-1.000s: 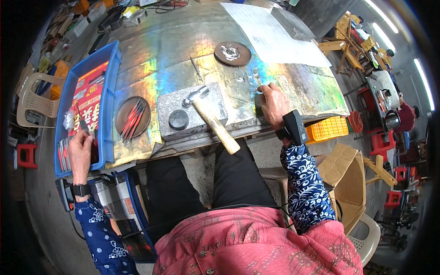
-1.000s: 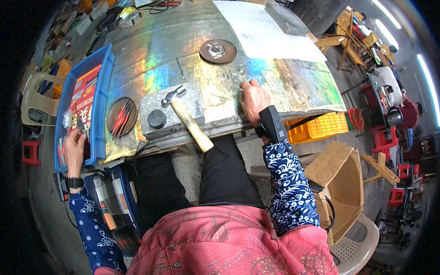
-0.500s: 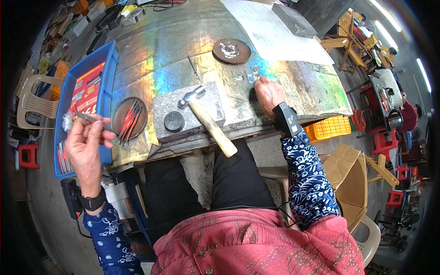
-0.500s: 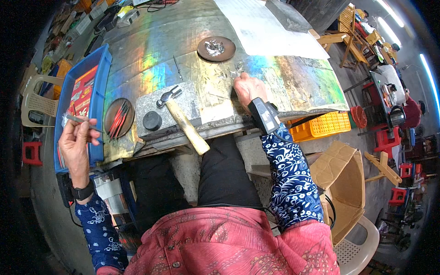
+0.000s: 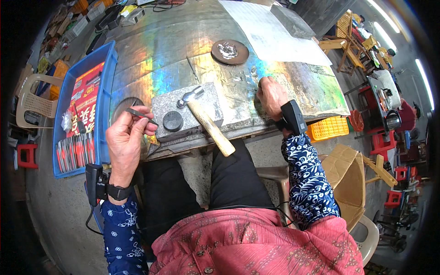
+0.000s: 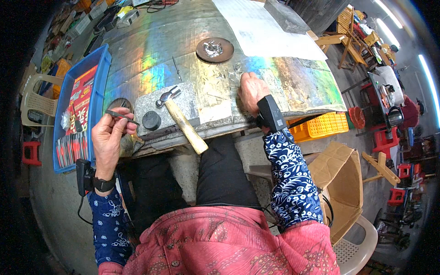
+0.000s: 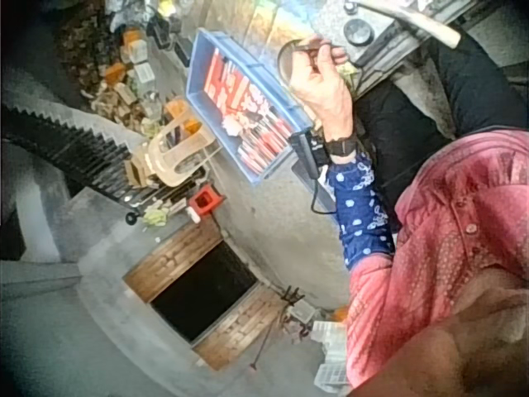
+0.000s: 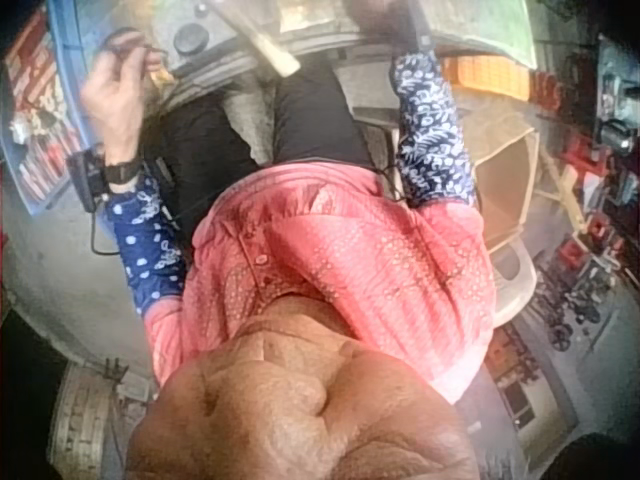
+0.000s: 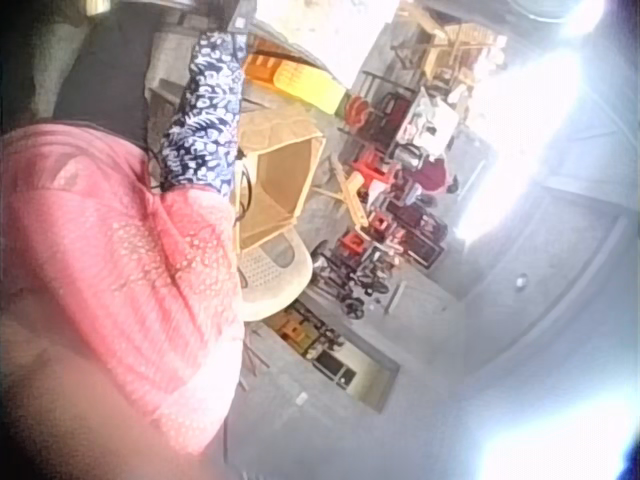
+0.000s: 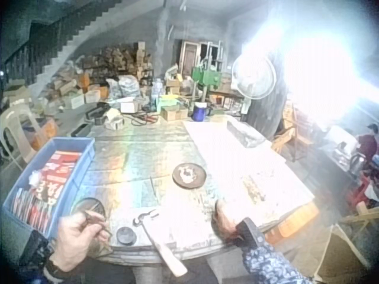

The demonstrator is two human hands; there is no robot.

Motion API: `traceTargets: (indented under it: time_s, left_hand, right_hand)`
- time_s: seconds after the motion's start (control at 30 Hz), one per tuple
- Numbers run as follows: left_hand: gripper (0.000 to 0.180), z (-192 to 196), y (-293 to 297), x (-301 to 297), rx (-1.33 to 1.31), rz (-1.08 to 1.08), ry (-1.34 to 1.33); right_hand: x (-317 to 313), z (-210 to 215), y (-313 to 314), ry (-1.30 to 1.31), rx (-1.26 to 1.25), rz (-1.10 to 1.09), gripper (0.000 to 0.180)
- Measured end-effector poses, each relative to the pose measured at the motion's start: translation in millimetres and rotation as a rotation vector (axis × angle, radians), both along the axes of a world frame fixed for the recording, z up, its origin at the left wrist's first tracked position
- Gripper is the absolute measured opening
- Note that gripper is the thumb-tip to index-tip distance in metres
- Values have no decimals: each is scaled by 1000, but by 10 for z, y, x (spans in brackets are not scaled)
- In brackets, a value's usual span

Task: The person repeatedly picks up small metal pins, places them on a metal block, and strikes them with a hammer to shape or flatten them. After each strike, the pin is moved aside and a new one is selected from a nearby tray.

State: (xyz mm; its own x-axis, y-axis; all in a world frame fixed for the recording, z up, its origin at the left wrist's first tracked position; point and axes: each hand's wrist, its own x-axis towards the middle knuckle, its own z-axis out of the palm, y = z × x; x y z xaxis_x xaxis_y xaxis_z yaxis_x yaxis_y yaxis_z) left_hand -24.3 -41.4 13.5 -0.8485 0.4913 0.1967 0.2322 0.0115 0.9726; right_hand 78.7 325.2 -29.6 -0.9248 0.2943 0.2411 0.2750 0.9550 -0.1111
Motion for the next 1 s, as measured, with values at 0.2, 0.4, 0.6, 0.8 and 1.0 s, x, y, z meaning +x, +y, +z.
traceTargets:
  time_s: [0.2, 0.4, 0.6, 0.8, 1.0]
  left_hand:
    - [12, -140, 51, -6, 4, 36, -7]
    - [9, -263, 149, 48, -36, 126, 104]
    - [12, -212, 86, 114, -2, 166, 186]
    - [19, -95, -7, 278, 229, 11, -226]
    - [18, -40, 3, 490, 425, -64, -434]
  right_hand:
    - [209, 80, -155, 177, -167, 19, 11]
    - [344, 269, -520, 285, -358, 76, 15]
    - [453, 464, -944, 368, -436, 197, 15]
    - [497, 618, -1413, 457, -822, 222, 6]
    - [561, 713, -1961, 338, -1249, 287, 6]
